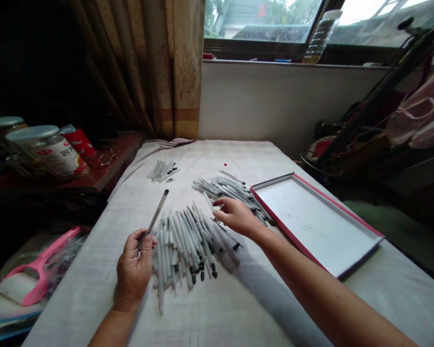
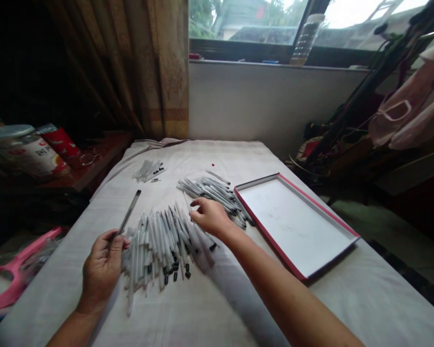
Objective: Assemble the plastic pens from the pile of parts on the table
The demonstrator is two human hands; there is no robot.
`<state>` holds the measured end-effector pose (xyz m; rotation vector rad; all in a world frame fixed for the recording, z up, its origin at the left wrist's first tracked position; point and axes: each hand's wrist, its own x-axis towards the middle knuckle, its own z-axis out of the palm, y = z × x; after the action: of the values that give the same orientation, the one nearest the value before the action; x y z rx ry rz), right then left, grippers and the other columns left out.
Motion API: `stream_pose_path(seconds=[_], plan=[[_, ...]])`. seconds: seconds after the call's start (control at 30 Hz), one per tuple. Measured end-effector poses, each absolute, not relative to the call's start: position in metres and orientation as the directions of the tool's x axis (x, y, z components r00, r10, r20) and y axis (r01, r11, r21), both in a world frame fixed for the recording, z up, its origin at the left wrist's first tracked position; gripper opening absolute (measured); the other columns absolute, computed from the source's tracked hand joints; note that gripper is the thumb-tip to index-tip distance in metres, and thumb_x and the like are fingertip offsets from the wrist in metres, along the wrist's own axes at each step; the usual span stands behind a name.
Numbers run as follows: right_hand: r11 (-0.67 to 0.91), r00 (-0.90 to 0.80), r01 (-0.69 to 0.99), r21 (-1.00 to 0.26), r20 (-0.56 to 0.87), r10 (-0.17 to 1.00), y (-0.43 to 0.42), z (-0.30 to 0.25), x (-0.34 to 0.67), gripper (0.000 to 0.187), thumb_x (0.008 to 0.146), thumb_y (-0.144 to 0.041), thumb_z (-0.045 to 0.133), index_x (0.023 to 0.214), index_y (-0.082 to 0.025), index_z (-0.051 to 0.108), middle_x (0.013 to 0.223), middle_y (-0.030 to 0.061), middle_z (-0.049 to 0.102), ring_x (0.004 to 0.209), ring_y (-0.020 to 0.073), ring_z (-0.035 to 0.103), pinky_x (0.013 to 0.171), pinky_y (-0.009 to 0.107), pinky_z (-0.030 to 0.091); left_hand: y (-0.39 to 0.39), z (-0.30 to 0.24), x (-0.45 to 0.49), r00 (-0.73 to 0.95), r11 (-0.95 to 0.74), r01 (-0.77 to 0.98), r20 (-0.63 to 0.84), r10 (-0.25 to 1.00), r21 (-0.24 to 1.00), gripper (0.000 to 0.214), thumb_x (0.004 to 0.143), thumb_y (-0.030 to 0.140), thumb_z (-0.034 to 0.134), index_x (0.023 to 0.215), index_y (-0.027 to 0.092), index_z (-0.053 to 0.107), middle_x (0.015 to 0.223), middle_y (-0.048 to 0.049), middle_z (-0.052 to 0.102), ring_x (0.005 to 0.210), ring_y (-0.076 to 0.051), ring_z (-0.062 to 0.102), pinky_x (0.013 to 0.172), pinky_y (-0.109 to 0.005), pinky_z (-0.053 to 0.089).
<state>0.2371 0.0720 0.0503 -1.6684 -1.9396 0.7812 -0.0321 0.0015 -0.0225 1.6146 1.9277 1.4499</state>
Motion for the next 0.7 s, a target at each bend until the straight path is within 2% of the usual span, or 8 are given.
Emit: stream_pose_path(seconds=[0.1,0.23,0.4,0.47,0.57,0.7], plan=[[0.067,-0.139,0.697,-0.714,-0.043,0.989,0.126,0.040,0.198,0.029,0.083,-0.021,0.064,0.111,-0.016,0.071,0.074,0.0015,0.077,0.061,0.0147,0.068,0.065,0.025,0.049,0.005,-0.028,-0.037,-0.371,-0.091,0.598,0.375,0.849,0.796,0.040,0.088,0.060,0.048,0.101,0.023,0.058,0.072,-0.0014,0.070,0.068,-0.019,0.070,0.063,-0.028,0.056],[0.086,-0.136,0.685,-0.724,-0.011,0.991,0.180,0.036,0.154,0.034,0.093,-0.028,0.057,0.121,-0.012,0.067,0.089,0.0071,0.079,0.070,0.0159,0.071,0.072,0.026,0.052,0.008,-0.031,-0.041,-0.379,-0.067,0.589,0.348,0.858,0.805,0.041,0.087,0.061,0.049,0.100,0.023,0.058,0.070,-0.0017,0.071,0.066,-0.019,0.070,0.060,-0.027,0.056],[0.138,-0.141,0.682,-0.718,0.056,0.988,0.192,0.040,0.155,0.030,0.096,-0.023,0.054,0.122,-0.016,0.067,0.109,0.0080,0.077,0.084,0.0163,0.072,0.084,0.027,0.051,0.006,-0.030,-0.041,-0.352,-0.072,0.656,0.389,0.851,0.751,0.040,0.089,0.058,0.049,0.102,0.022,0.061,0.075,-0.0024,0.072,0.072,-0.020,0.072,0.064,-0.028,0.056],[0.141,-0.139,0.687,-0.713,0.062,0.988,0.176,0.041,0.175,0.025,0.095,-0.023,0.055,0.113,-0.017,0.071,0.103,0.0068,0.078,0.083,0.0166,0.072,0.082,0.027,0.051,0.005,-0.028,-0.038,-0.298,-0.123,0.719,0.463,0.835,0.684,0.037,0.089,0.055,0.051,0.101,0.022,0.063,0.082,-0.0035,0.074,0.078,-0.020,0.072,0.069,-0.029,0.056],[0.128,-0.150,0.695,-0.707,0.032,0.988,0.136,0.037,0.216,0.019,0.093,-0.022,0.057,0.097,-0.019,0.075,0.084,0.0028,0.078,0.071,0.0156,0.071,0.073,0.025,0.051,0.003,-0.024,-0.033,-0.197,-0.225,0.768,0.556,0.808,0.599,0.030,0.090,0.049,0.053,0.097,0.022,0.065,0.090,-0.0039,0.074,0.082,-0.019,0.071,0.074,-0.028,0.055],[0.119,-0.174,0.719,-0.685,-0.011,0.985,0.071,0.025,0.267,0.019,0.089,-0.020,0.058,0.091,-0.019,0.077,0.074,0.0021,0.077,0.064,0.0160,0.069,0.066,0.026,0.050,0.002,-0.023,-0.029,-0.140,-0.271,0.782,0.581,0.802,0.561,0.026,0.091,0.045,0.055,0.098,0.022,0.066,0.090,-0.0036,0.073,0.084,-0.019,0.070,0.073,-0.027,0.054]])
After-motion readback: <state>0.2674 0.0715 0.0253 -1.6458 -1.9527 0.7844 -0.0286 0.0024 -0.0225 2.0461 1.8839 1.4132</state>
